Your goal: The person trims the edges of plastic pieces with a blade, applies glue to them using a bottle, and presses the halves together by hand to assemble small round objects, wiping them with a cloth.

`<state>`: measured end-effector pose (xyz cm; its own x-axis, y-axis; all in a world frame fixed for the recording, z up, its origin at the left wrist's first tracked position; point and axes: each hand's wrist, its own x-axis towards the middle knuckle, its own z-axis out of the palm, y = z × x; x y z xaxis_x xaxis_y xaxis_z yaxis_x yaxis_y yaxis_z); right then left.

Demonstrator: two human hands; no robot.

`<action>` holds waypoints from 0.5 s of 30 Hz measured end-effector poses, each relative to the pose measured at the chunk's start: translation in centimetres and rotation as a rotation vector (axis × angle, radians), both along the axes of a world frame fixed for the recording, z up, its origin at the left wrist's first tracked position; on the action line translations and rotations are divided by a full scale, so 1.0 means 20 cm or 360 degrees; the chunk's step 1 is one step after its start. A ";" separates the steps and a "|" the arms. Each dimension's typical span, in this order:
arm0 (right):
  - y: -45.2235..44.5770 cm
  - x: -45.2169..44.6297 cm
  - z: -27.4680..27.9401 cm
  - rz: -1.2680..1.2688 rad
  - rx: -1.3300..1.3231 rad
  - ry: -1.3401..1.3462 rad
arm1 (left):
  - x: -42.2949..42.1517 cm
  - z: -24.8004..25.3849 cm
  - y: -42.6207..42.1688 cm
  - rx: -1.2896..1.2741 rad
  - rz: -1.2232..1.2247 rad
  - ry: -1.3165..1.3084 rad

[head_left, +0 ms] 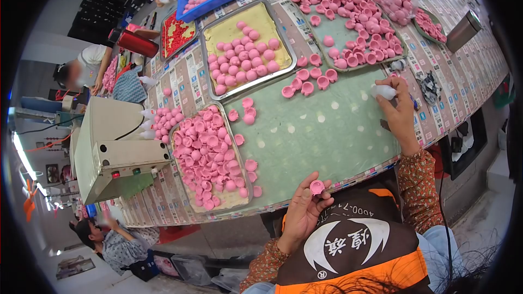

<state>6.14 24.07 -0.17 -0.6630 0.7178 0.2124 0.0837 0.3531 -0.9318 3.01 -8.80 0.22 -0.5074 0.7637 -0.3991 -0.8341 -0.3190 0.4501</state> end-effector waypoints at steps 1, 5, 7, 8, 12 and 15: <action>0.01 -0.01 -0.01 -0.0025 0.0047 -0.0068 | 0.00 0.00 0.00 0.0009 0.0005 0.0008; -0.03 -0.01 0.05 -0.0165 0.0374 -0.0181 | -0.01 0.00 -0.02 -0.0030 0.0028 -0.0012; -0.08 0.00 0.13 -0.0330 0.0787 -0.0036 | -0.02 0.00 -0.02 -0.0005 0.0054 -0.0010; -0.11 0.00 0.16 -0.0505 0.1188 0.0102 | -0.02 -0.01 -0.03 -0.0005 0.0057 -0.0010; -0.22 -0.09 0.19 0.0031 0.1095 0.0178 | -0.02 -0.01 -0.02 -0.0024 0.0034 -0.0024; -0.30 -0.32 0.24 0.0190 0.1248 -0.0190 | -0.01 -0.01 -0.02 0.0001 -0.0009 -0.0006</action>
<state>-0.33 18.11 4.64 -0.7761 0.3114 0.5484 0.0873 0.9143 -0.3956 2.71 -9.29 0.04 -0.5017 0.7666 -0.4008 -0.8375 -0.3145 0.4468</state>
